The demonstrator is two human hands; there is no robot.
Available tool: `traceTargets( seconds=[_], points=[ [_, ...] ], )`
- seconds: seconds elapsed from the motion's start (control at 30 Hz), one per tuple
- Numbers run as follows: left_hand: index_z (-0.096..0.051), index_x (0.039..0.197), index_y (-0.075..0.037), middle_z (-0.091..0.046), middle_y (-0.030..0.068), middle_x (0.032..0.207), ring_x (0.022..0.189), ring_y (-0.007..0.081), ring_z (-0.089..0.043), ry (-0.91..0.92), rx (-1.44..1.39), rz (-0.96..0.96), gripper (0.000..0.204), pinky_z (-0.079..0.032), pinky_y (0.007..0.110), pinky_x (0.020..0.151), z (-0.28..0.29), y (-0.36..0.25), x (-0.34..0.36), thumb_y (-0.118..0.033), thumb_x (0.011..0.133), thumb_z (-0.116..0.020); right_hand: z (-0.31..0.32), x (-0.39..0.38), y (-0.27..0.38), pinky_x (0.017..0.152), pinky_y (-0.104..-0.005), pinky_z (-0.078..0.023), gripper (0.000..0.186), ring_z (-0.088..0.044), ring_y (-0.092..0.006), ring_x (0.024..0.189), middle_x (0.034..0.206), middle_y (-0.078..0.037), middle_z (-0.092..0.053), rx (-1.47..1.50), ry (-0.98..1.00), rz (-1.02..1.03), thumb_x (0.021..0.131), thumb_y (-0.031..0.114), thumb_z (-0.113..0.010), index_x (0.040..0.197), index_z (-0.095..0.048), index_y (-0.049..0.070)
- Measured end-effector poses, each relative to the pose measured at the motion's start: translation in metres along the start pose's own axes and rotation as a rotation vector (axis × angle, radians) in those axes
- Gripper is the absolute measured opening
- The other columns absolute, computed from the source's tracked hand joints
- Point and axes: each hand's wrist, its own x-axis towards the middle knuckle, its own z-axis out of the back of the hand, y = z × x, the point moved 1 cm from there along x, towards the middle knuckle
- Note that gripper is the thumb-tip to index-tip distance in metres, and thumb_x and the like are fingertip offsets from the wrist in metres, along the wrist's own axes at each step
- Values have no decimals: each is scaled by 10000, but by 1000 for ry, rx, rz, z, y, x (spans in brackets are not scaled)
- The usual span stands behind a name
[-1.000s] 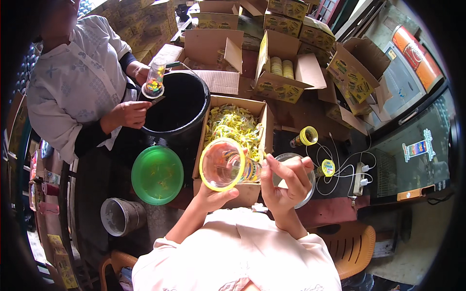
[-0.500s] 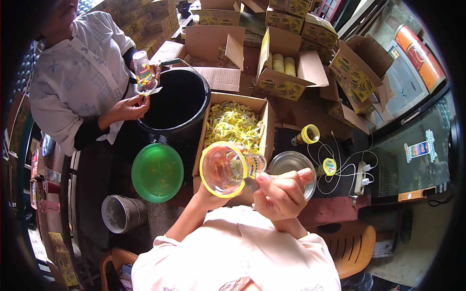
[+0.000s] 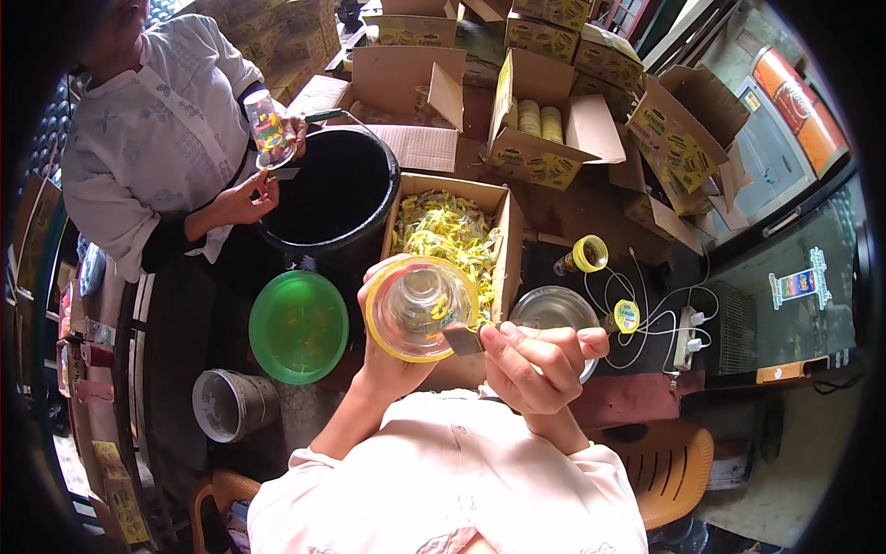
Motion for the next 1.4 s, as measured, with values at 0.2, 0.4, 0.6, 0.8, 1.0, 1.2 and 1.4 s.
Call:
traceTargets(
  seconds=[0.2,0.4,0.6,0.8,1.0,1.2,1.4],
  points=[
    [-380,1139,-45,-457,128,1079,994,291,-413,-150,330,-383,644,-294,401,849,8,-22,23,-228,628,-726,-4,3,-10,780,-303,-201,130,-469,-22,558,650,118,-534,-89,6,74,650,168,-659,762,-678,229],
    [-410,1128,-59,-461,117,1074,978,285,-420,-130,440,-387,621,-268,397,843,14,-31,30,-277,636,-721,-11,11,-20,760,-307,-194,132,-465,-19,546,645,115,-529,-124,43,115,647,167,-664,757,-675,241],
    [-426,1124,-78,-472,101,1064,972,270,-428,-124,470,-396,586,-272,388,838,17,-38,39,-274,650,-709,-14,19,-23,760,-307,-188,134,-465,-15,539,642,115,-525,-148,95,137,642,157,-674,752,-675,233],
    [-451,1098,-50,-480,116,1058,963,274,-449,-95,564,-372,640,-306,380,844,22,-42,45,-229,567,-760,-18,26,-24,761,-311,-184,138,-472,-12,547,643,118,-526,-169,130,159,646,147,-660,757,-677,227],
    [-454,1095,-43,-479,119,1052,962,271,-448,-63,558,-345,625,-309,374,832,22,-43,50,-241,584,-754,-23,28,-24,808,-313,-173,163,-476,-23,550,642,118,-520,-173,156,160,622,120,-676,758,-679,209],
    [-448,1115,-44,-495,107,1059,958,275,-452,-29,522,-314,566,-289,395,837,19,-41,50,-323,679,-679,-27,27,-23,698,-315,-178,194,-482,2,586,680,134,-537,-171,193,154,645,158,-623,819,-684,217],
    [-451,1123,-41,-496,109,1050,962,268,-450,32,475,-255,576,-297,382,841,19,-36,49,-319,676,-686,-36,24,-29,674,-311,-178,209,-480,5,589,691,139,-540,-175,206,169,653,184,-604,845,-682,211]
  ],
)
